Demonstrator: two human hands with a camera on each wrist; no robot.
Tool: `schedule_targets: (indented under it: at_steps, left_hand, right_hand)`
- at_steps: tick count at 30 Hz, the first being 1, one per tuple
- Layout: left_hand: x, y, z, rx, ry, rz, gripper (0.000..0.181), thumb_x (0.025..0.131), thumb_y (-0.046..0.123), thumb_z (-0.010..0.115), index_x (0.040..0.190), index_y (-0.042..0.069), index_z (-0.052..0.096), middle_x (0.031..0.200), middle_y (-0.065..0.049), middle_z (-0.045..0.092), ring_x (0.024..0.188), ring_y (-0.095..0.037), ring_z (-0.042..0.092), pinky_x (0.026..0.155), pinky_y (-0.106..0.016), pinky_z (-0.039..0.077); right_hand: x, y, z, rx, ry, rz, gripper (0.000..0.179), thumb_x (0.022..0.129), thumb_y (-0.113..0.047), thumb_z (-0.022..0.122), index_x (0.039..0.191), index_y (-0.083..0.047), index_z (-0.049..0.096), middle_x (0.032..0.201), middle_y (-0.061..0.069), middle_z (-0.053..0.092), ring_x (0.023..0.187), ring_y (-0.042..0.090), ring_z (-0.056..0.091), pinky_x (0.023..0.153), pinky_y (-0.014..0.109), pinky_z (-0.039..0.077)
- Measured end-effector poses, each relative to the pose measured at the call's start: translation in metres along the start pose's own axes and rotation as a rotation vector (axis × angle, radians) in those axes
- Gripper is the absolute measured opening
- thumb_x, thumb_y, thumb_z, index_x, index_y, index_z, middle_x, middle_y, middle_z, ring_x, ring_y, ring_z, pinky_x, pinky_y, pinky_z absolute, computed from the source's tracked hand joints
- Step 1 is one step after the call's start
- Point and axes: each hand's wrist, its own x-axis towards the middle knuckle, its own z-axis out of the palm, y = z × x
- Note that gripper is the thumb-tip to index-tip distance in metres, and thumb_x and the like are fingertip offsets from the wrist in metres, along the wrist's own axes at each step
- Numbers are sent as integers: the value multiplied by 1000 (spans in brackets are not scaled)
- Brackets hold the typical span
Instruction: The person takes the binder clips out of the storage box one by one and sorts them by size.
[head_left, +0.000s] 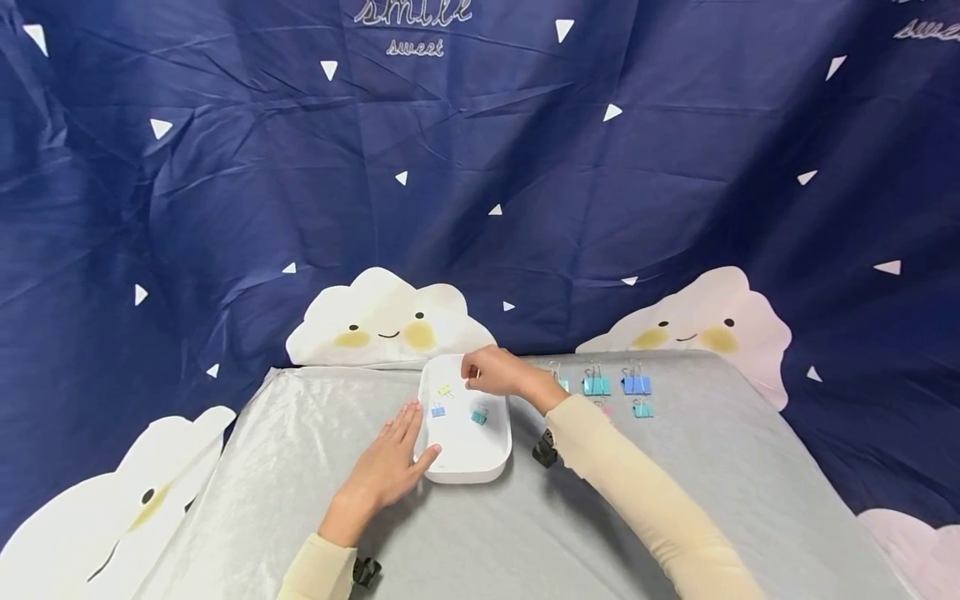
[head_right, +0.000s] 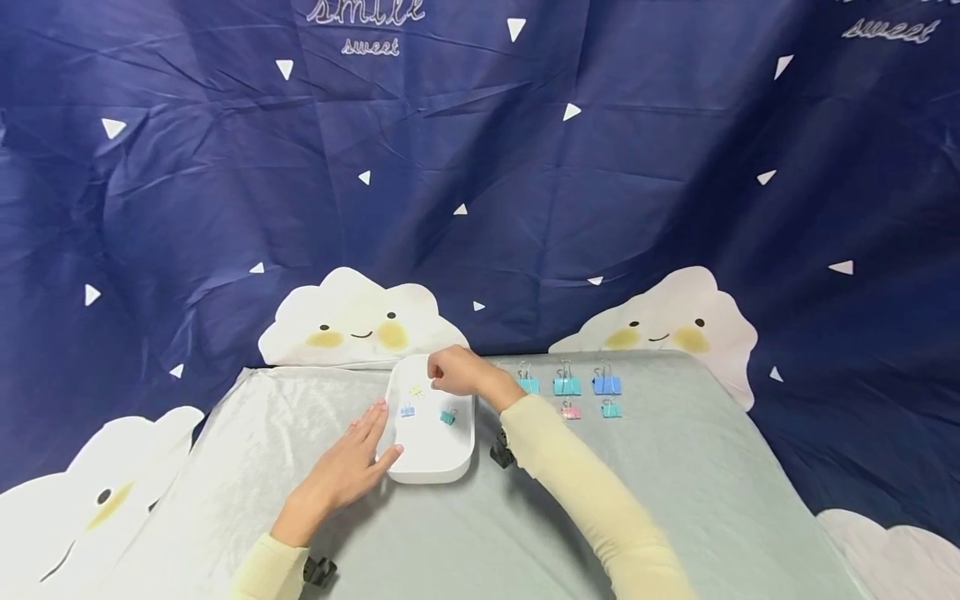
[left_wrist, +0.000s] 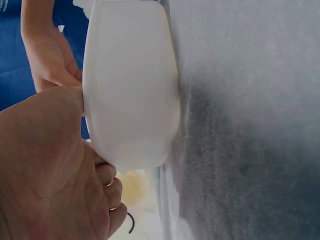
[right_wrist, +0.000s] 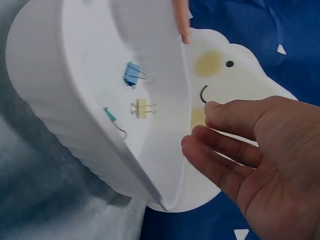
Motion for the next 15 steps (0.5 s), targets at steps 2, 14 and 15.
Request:
schedule_targets:
  at_steps: [2,14,15]
  left_hand:
    - [0,1,0,0,-1,-1,82,111,54,46,167,-4,26,176,-19,24,164,-37,26,134,-54,27]
    - [1,1,1,3,2,0,83,111,53,46,167,-4,25,176,-19,24,164,-36,26,134,-54,26]
    - [1,1,1,3,1,0,83,111,54,46,167,-3,25,176,-19,24,164,-36,25,134,-54,26]
  right_hand:
    - [1,-1,5,-35,-18,3,12,97,-12,76,107,-5,77,102,5,78,94,18,71,88,35,61]
    - [-9,-1,41,-180,-128,136,14,95,-13,80,106,-6,76,106,8,75,91,18,68,86,34,62]
    - [-9,0,43,-201,-126,133,10,95,-13,79,101,-6,76,101,7,74,86,17,65,82,33,61]
